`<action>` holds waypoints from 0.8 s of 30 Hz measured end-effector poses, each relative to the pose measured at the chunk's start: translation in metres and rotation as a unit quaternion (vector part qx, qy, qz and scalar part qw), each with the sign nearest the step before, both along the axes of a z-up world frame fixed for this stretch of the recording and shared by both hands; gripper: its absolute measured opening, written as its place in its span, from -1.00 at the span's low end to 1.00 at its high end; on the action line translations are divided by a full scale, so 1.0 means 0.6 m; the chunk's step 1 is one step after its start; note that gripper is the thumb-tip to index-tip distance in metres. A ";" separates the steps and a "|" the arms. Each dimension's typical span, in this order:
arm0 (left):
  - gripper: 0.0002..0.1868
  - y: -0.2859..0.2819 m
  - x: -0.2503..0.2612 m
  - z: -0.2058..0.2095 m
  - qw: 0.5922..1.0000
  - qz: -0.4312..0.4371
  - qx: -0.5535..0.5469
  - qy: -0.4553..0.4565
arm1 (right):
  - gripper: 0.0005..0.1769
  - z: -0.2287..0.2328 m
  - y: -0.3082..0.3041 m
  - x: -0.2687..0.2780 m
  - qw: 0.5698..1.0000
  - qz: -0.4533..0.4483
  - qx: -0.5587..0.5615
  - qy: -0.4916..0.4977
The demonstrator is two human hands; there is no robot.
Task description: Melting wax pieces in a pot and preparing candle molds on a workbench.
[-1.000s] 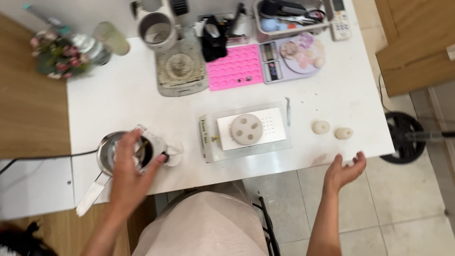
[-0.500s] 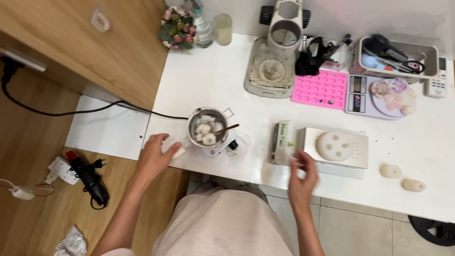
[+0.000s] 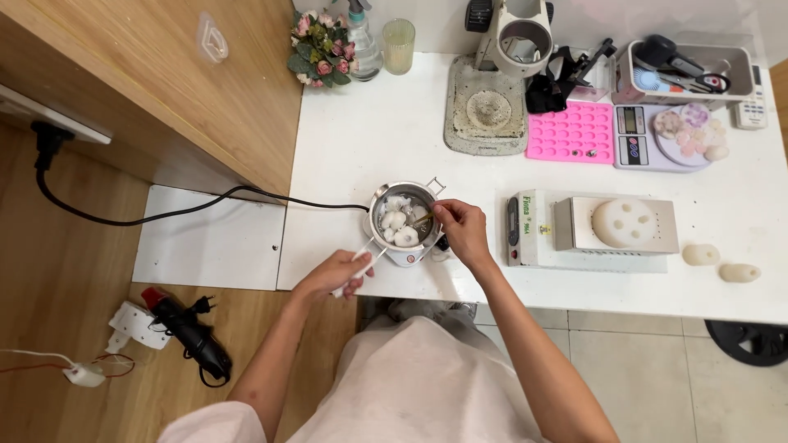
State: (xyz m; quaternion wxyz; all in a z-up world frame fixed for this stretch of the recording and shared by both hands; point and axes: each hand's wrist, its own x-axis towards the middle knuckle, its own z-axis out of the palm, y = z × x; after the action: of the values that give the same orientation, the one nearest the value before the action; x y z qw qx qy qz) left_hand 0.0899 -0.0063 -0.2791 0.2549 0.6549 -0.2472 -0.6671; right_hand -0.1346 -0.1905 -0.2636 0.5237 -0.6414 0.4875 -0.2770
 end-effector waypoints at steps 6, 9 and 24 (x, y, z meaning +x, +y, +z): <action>-0.45 -0.024 -0.054 0.056 0.992 0.044 -0.066 -0.100 | -0.79 0.061 -0.014 -0.061 0.996 0.067 -0.046 0.030; -0.47 -0.060 -0.092 0.102 0.989 0.039 -0.099 -0.107 | -0.80 0.095 -0.040 -0.123 0.995 0.072 -0.071 0.027; -0.45 -0.377 -0.281 0.201 0.940 -0.141 -0.268 -0.160 | -0.81 0.254 -0.189 -0.475 0.982 -0.048 -0.184 -0.008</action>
State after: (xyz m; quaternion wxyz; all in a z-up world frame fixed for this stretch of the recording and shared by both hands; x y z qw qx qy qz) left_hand -0.0789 -0.2324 -0.1587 0.2816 0.6190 -0.5441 -0.4915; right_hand -0.4195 -0.3041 -0.1115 0.3871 -0.7004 0.4544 -0.3914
